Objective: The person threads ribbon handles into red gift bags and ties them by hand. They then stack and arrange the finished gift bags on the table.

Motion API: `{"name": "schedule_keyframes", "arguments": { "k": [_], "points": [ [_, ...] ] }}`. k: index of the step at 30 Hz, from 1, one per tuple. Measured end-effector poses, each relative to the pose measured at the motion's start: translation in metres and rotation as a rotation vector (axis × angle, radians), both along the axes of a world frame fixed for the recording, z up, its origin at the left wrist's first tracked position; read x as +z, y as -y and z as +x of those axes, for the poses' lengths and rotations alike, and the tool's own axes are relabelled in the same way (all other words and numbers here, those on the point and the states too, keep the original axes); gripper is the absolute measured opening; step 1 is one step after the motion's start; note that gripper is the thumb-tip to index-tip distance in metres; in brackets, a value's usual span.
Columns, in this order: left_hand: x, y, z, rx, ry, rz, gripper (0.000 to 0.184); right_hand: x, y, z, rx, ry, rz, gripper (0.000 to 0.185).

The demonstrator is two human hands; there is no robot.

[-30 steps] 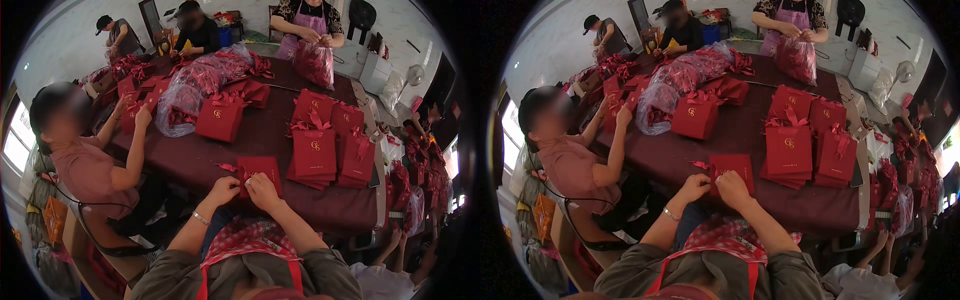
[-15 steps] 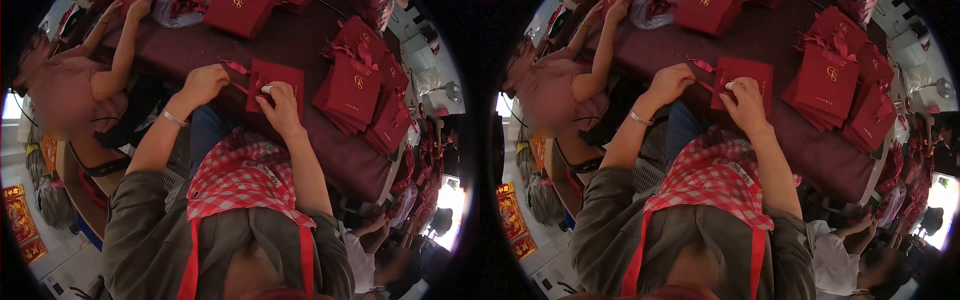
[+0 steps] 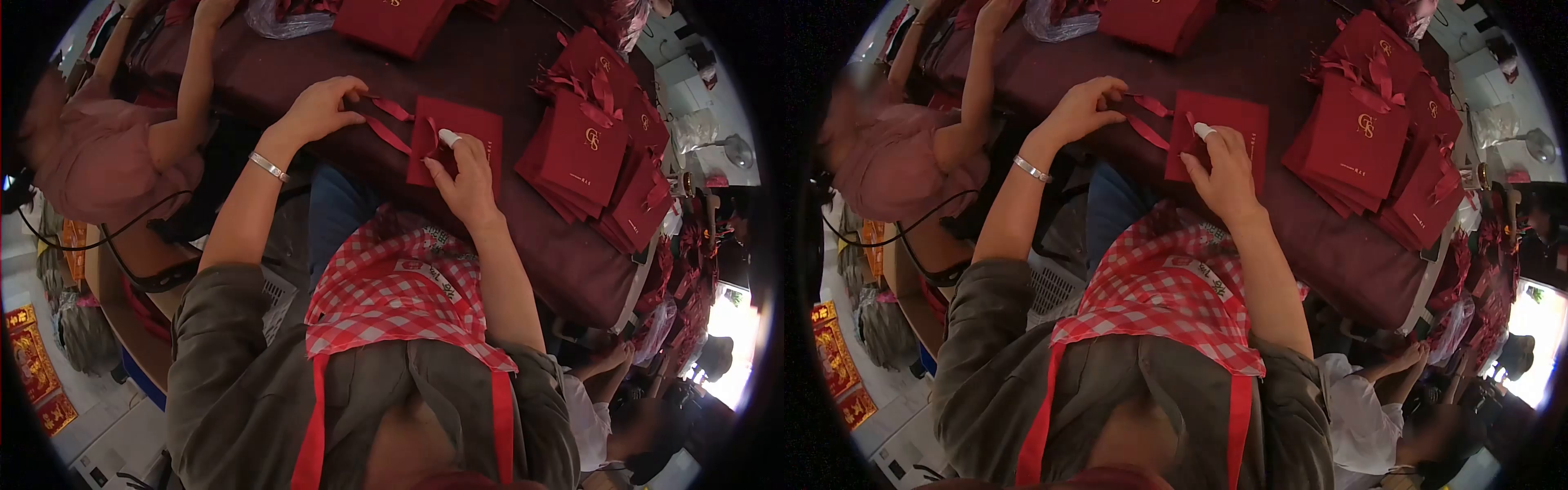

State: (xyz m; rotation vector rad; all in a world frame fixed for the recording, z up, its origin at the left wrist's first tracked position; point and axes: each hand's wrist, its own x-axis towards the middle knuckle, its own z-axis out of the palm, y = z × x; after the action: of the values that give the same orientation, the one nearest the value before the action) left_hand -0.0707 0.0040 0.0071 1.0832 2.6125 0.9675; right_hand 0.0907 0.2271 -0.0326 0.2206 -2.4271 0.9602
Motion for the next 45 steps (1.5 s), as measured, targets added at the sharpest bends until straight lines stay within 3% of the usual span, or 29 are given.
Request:
{"name": "schedule_keyframes", "arguments": {
  "k": [3,6,11,17,24,27,33,35,39,45],
  "points": [
    [0.005,-0.005,-0.003,-0.005,0.1,-0.1,0.043,0.001,-0.001,0.0,-0.003,0.014,0.024,0.04],
    [-0.003,-0.004,-0.004,-0.153,-0.037,-0.016,0.042,-0.001,-0.001,-0.001,-0.004,0.007,-0.055,0.034],
    [-0.012,-0.002,-0.002,-0.263,-0.272,-0.088,0.024,-0.002,-0.002,-0.001,-0.019,-0.008,-0.099,0.03],
    [-0.013,-0.011,-0.001,-0.261,-0.257,-0.093,0.01,-0.001,-0.001,-0.002,-0.04,-0.017,-0.104,0.025],
    [-0.007,-0.022,-0.016,-0.304,-0.132,-0.139,0.011,0.0,-0.002,-0.003,-0.04,-0.023,-0.099,0.021],
    [-0.008,-0.022,-0.011,-0.303,-0.153,-0.197,0.009,0.0,-0.002,-0.003,-0.049,-0.03,-0.103,0.02],
    [-0.009,-0.009,0.01,-0.284,-0.234,-0.006,0.007,-0.002,-0.001,-0.003,-0.043,-0.029,-0.085,0.021],
    [-0.006,-0.009,0.018,-0.141,-0.071,0.067,0.008,-0.002,0.0,-0.003,-0.038,-0.004,-0.052,0.024],
    [-0.017,0.005,0.01,-0.23,-0.199,0.011,0.007,0.0,0.002,-0.004,-0.022,-0.013,-0.022,0.025],
    [-0.021,0.017,0.009,-0.1,-0.195,-0.052,0.006,0.0,0.001,-0.004,-0.024,-0.013,0.032,0.027]
  ]
}}
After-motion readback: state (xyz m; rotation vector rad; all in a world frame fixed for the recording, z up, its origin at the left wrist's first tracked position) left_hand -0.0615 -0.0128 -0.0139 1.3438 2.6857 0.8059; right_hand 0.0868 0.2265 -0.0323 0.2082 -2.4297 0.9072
